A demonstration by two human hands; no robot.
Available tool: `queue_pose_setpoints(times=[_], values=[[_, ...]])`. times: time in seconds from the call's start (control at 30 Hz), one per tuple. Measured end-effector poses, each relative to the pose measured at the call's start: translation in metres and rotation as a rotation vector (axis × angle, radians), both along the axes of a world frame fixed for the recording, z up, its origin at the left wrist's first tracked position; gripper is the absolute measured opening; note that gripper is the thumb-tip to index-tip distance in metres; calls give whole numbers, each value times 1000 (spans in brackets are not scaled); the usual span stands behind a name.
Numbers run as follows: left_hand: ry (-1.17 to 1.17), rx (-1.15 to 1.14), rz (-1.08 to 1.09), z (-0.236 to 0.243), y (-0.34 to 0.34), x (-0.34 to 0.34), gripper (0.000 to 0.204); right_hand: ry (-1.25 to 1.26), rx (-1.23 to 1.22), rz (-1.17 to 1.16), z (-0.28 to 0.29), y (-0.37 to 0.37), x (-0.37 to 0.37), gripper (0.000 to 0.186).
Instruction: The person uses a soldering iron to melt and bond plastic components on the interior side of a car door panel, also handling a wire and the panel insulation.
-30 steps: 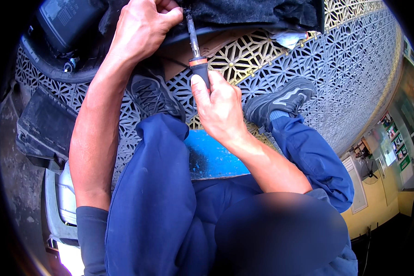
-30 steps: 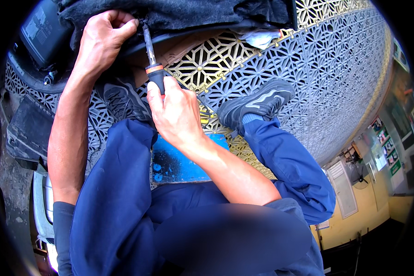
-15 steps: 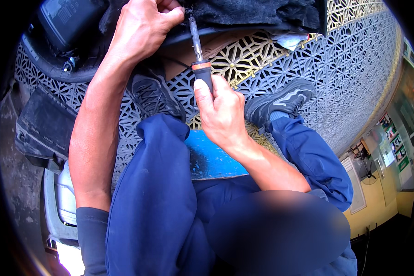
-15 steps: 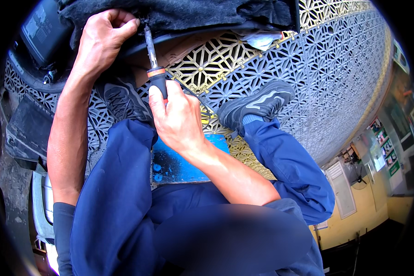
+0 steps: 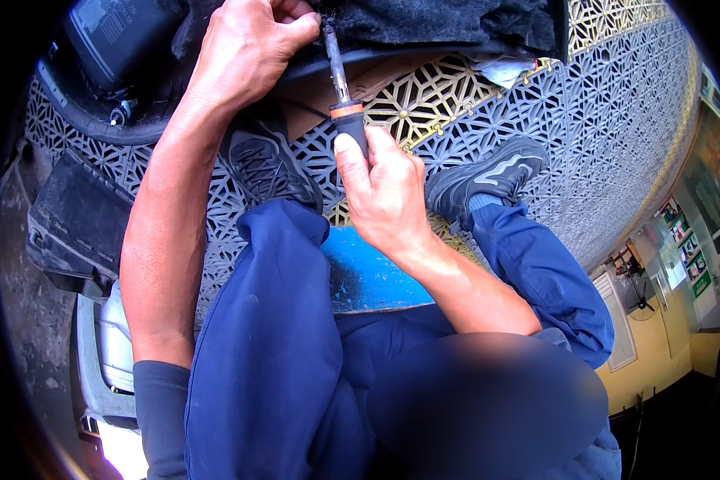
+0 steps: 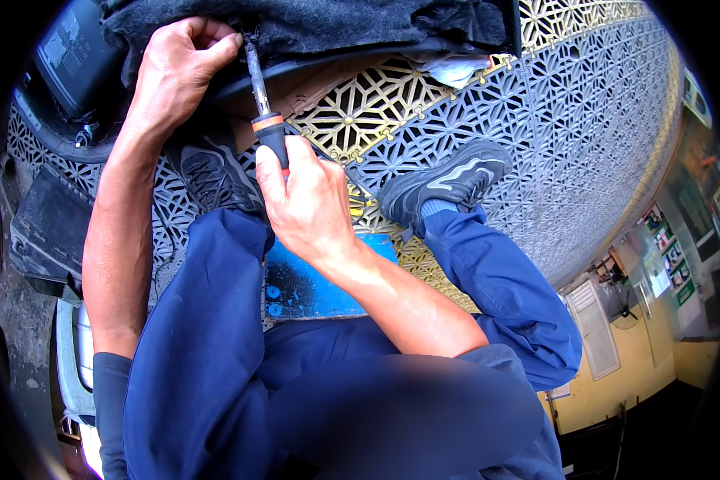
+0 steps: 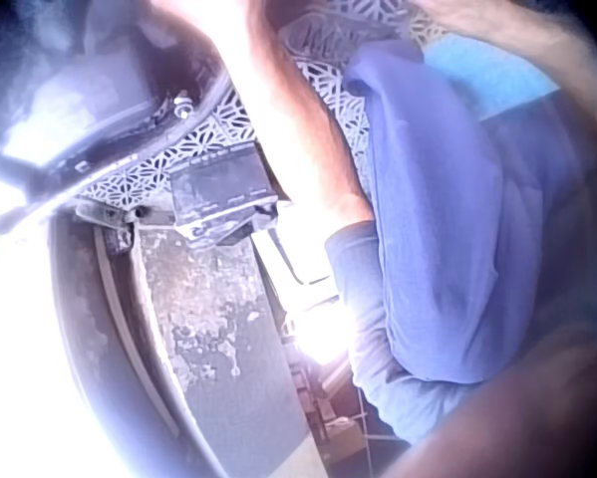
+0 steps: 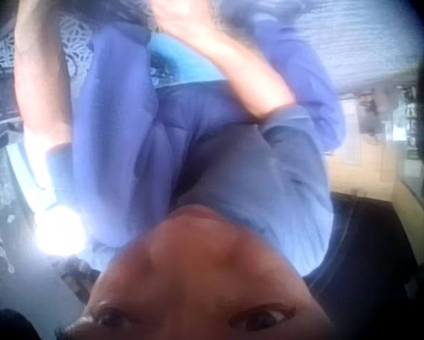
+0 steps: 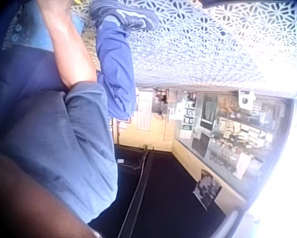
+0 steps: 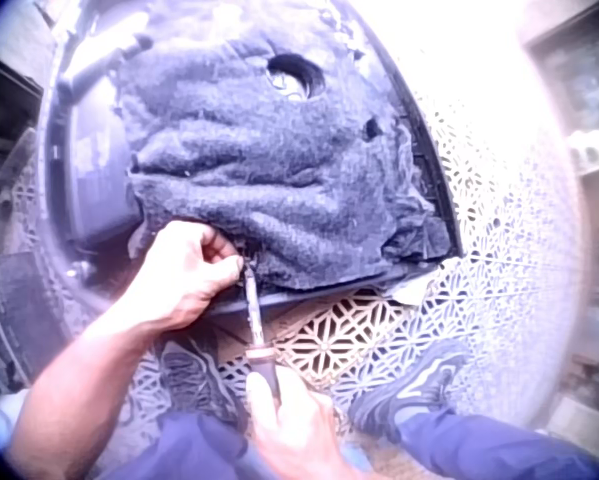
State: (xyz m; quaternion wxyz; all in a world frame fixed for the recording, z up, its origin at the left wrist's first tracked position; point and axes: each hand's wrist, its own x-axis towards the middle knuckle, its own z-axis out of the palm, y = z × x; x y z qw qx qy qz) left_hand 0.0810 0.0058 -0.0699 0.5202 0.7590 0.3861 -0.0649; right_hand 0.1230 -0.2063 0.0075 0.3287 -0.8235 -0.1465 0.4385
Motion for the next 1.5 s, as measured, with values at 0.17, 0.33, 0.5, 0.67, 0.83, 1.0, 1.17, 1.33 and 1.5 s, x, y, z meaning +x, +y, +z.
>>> queue_pose_setpoints(times=[0.17, 0.33, 0.5, 0.67, 0.83, 1.0, 1.17, 1.33, 1.5], values=[[7, 10, -3, 2, 0, 1, 26, 4, -32, 12, -1, 0, 0, 25], [13, 16, -9, 5, -1, 2, 26, 22, -53, 10, -1, 0, 0, 26], [3, -1, -19, 5, 2, 1, 26, 37, -67, 18, -1, 1, 0, 27], [10, -12, -25, 6, 3, 1, 26, 44, -52, 3, -3, 0, 0, 28], [2, -4, -56, 9, 5, 2, 26, 38, -54, 7, -4, 2, 1, 27], [-9, -1, -57, 7, 4, 2, 26, 29, -61, 18, -4, 1, 3, 26], [-24, -47, -53, 4, 7, 0, 26, 22, -53, 33, -7, -1, 3, 26], [-18, -28, -69, 4, 7, 0, 25, 17, -57, 45, -7, 0, 3, 26], [-36, -43, -51, -4, 6, 0, 25, 6, -55, 43, -9, -1, 4, 27]])
